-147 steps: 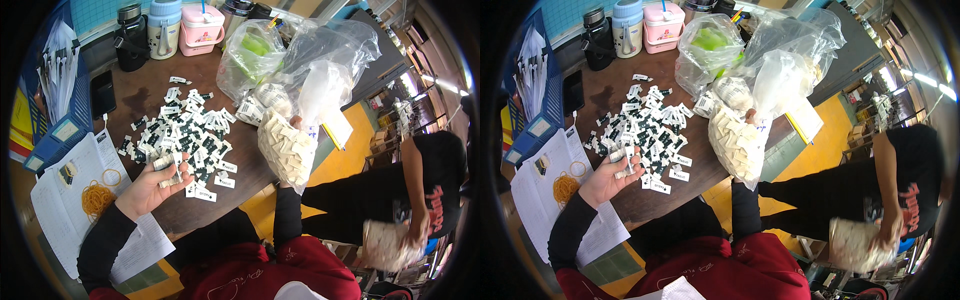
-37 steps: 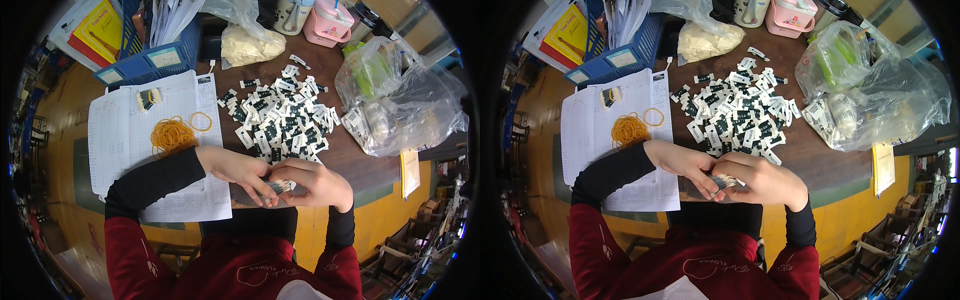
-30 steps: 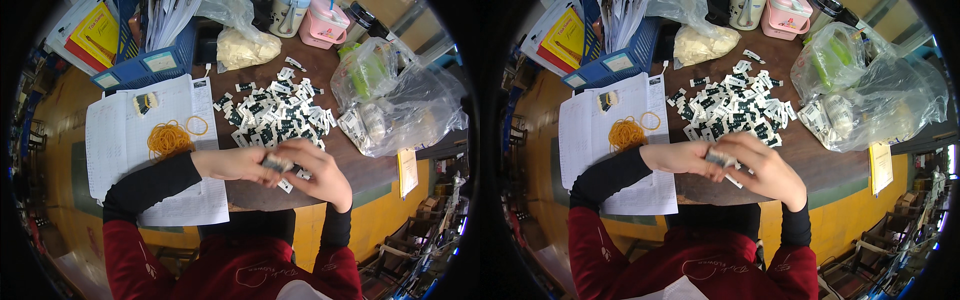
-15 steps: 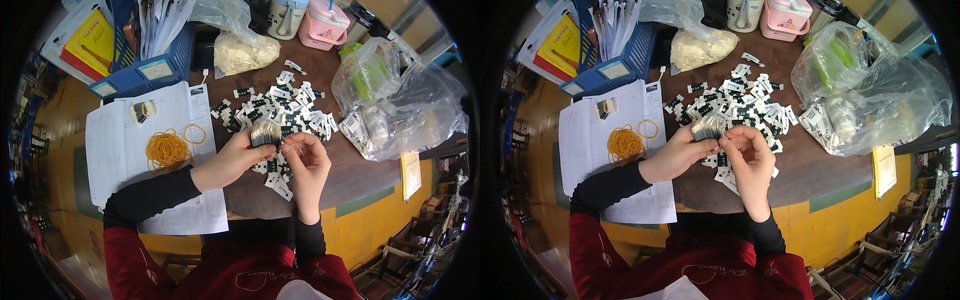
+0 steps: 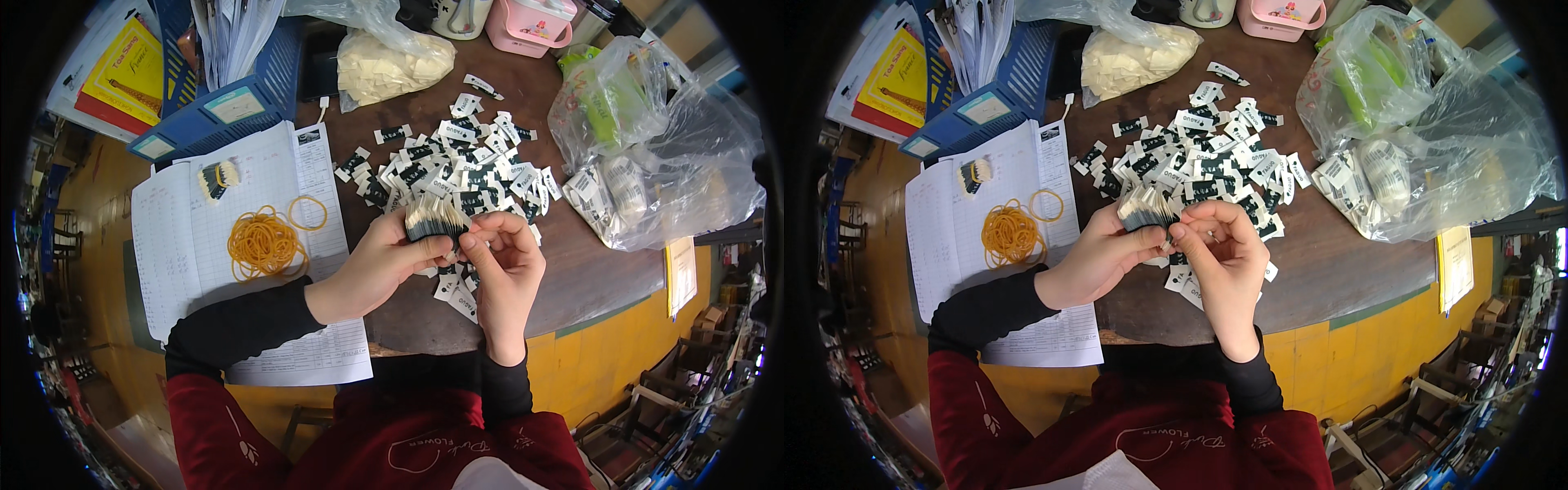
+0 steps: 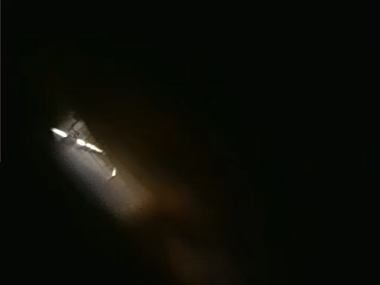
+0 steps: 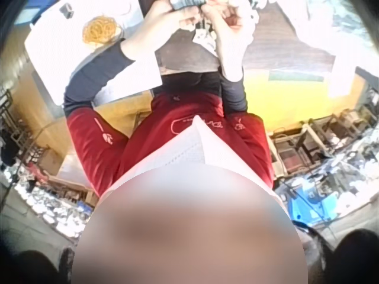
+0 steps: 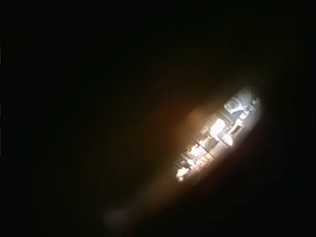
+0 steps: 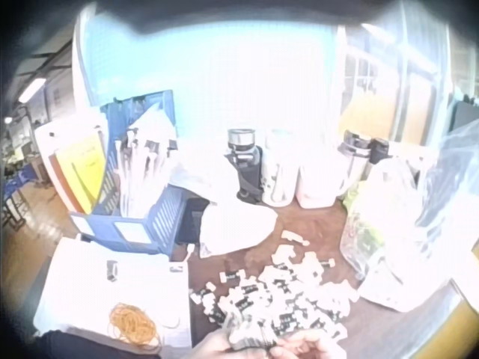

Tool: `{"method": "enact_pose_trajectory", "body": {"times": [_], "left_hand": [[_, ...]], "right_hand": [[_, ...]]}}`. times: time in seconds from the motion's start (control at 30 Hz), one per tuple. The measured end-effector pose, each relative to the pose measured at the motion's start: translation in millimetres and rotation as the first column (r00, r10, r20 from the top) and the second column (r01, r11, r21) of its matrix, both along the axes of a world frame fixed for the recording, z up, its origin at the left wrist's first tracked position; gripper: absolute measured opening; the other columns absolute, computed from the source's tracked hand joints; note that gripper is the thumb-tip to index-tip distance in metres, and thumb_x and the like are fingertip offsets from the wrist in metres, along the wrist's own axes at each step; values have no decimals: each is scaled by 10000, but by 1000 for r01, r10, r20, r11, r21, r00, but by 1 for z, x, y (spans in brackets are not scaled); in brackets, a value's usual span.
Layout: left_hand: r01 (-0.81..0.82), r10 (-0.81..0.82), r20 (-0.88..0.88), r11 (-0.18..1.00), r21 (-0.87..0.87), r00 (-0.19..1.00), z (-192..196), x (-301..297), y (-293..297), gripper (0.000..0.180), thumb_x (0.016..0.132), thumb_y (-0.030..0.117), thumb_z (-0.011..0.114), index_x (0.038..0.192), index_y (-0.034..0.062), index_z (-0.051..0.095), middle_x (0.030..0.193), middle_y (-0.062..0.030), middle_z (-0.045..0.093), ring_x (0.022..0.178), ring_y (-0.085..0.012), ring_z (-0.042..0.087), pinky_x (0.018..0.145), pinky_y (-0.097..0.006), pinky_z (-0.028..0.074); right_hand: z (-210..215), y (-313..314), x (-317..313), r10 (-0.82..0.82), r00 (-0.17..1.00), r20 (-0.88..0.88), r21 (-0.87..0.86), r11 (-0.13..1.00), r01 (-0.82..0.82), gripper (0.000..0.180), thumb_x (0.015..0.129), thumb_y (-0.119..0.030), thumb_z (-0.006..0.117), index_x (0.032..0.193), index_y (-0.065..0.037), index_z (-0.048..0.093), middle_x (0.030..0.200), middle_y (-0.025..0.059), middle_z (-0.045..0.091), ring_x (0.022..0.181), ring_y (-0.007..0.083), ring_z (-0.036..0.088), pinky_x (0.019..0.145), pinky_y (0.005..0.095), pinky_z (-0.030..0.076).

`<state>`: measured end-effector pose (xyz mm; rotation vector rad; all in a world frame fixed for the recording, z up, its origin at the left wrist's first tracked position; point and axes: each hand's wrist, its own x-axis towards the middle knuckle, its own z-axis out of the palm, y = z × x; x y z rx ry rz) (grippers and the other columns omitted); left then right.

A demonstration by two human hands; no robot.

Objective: The person sorts small white tags with black text on a table, picking them up and stacking them into bundles. A coworker places a large plastic bag of tags on the table. The person continues to gather and align the tags into neat stacks.

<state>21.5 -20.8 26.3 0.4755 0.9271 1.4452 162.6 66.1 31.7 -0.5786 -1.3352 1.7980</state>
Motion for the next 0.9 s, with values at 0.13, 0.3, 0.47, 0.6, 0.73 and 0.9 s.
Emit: {"method": "enact_pose_trajectory", "body": {"times": [0.13,0.3,0.47,0.6,0.73,0.9], "left_hand": [[16,-16,-25,1000,4,1000,-2,0,-1,286,954,75,630,1223,23,547,1153,-59,626,1044,-152,626,937,-334,527],[5,-3,-83,1000,19,997,-3,0,-1,294,944,72,646,1217,19,549,1122,-58,631,984,-143,638,893,-322,542],[-3,4,-80,1000,20,997,-2,0,-2,277,938,62,654,1191,17,551,1068,-49,630,929,-128,637,831,-291,548],[-4,8,-92,999,47,996,-3,-1,-2,266,937,66,659,1175,16,552,1051,-46,628,921,-126,638,815,-283,545],[0,2,-57,999,45,998,-3,-1,-2,282,939,72,657,1193,14,550,1068,-50,630,932,-132,641,818,-288,543],[-1,4,-60,999,47,998,-3,0,-2,295,945,67,647,1215,9,544,1084,-58,632,928,-134,642,815,-291,543]], "right_hand": [[1,0,1,17,999,-50,-53,998,-20,223,878,101,655,1077,32,580,965,70,653,842,100,633,727,237,535],[-3,0,1,-26,996,-82,-65,998,21,197,886,108,632,1060,33,582,1001,79,645,874,98,625,726,225,524],[-4,0,5,-7,998,61,94,996,1,147,890,98,625,1031,61,641,1020,87,642,837,95,626,726,217,515],[0,-2,6,-1,999,47,106,994,-4,145,895,77,638,1035,71,675,1024,90,642,793,89,626,708,214,508],[2,-4,4,-16,997,77,100,995,8,156,885,50,656,1037,77,674,1008,114,648,798,128,599,668,243,499],[-1,-3,3,-48,997,57,27,999,46,177,896,68,646,1071,72,665,1022,96,648,803,84,632,711,208,508]]}}
